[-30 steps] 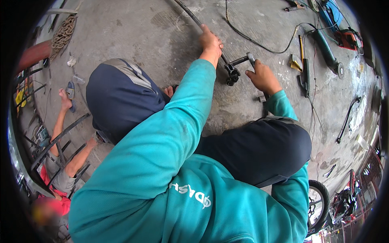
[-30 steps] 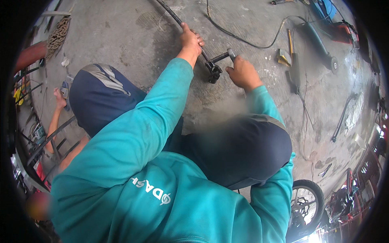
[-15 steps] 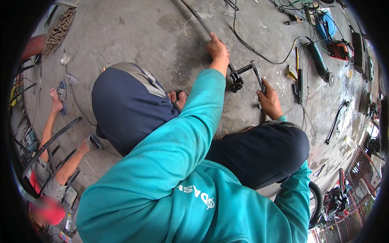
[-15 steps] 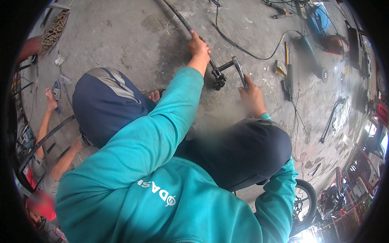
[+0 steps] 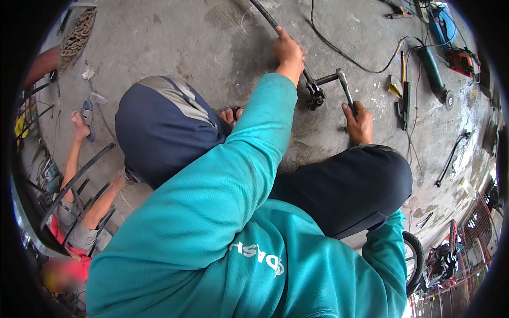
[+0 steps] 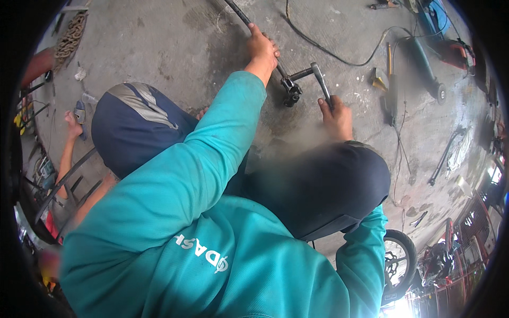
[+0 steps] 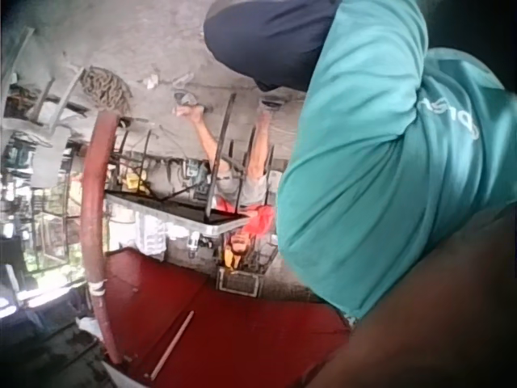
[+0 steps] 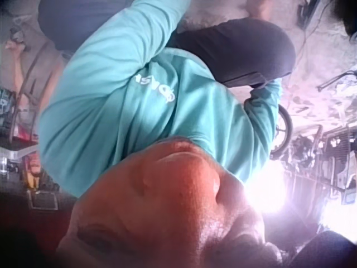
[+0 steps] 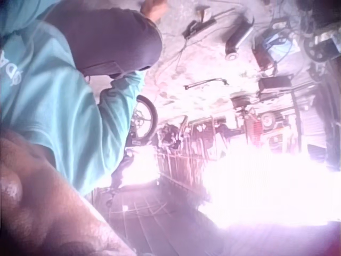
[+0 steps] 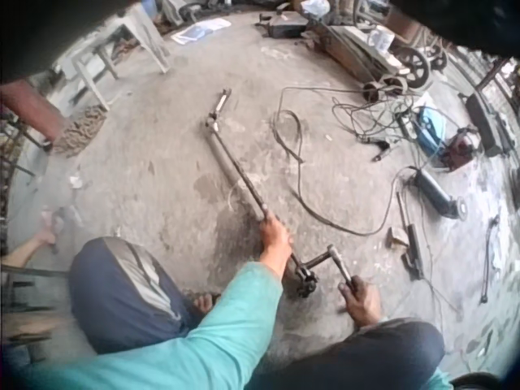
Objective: The person sits on the floor and uses a hammer and a wrench to work on a mechanical part attached to a long metal rod. They repeatedly strike the part with the hammer and adjust it with the wrench.
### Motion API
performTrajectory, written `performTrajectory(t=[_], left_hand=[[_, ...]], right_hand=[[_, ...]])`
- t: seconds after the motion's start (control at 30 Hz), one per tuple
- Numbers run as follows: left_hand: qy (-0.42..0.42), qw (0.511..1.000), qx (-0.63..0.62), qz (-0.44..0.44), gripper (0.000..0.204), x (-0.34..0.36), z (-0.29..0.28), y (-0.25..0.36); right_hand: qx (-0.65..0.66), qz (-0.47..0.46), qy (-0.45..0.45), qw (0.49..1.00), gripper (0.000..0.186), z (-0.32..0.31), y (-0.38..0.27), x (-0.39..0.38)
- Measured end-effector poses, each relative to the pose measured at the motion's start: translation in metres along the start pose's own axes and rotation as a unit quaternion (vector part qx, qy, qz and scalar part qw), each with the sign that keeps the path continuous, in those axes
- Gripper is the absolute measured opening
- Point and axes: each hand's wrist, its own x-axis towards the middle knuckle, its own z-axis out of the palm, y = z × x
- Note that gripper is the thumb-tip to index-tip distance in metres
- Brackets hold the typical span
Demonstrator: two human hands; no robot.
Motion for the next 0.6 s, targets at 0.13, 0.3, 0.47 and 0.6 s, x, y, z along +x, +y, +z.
performTrajectory(t=[0.13, 0.3, 0.47, 0.6], left_hand=[[0.017, 0.999, 0.026, -0.008, 0.060, 0.008, -0.001, -0.002], [0.010, 0.999, 0.028, -0.027, 0.054, 0.013, -0.002, -0.004], [-0.019, 0.995, 0.076, 0.064, 0.062, 0.010, -0.013, -0.001], [0.015, 0.998, 0.050, 0.047, 0.060, 0.011, -0.016, -0.019]], right_hand=[[0.000, -0.022, -0.007, 1.000, 0.036, 0.002, 0.007, 0.002], [0.063, 0.003, 0.000, 0.998, 0.036, 0.024, 0.018, -0.004], [0.092, -0.055, 0.015, 0.994, 0.035, 0.044, 0.028, -0.011], [0.050, -0.029, -0.027, 0.998, 0.028, 0.026, 0.030, -0.013]])
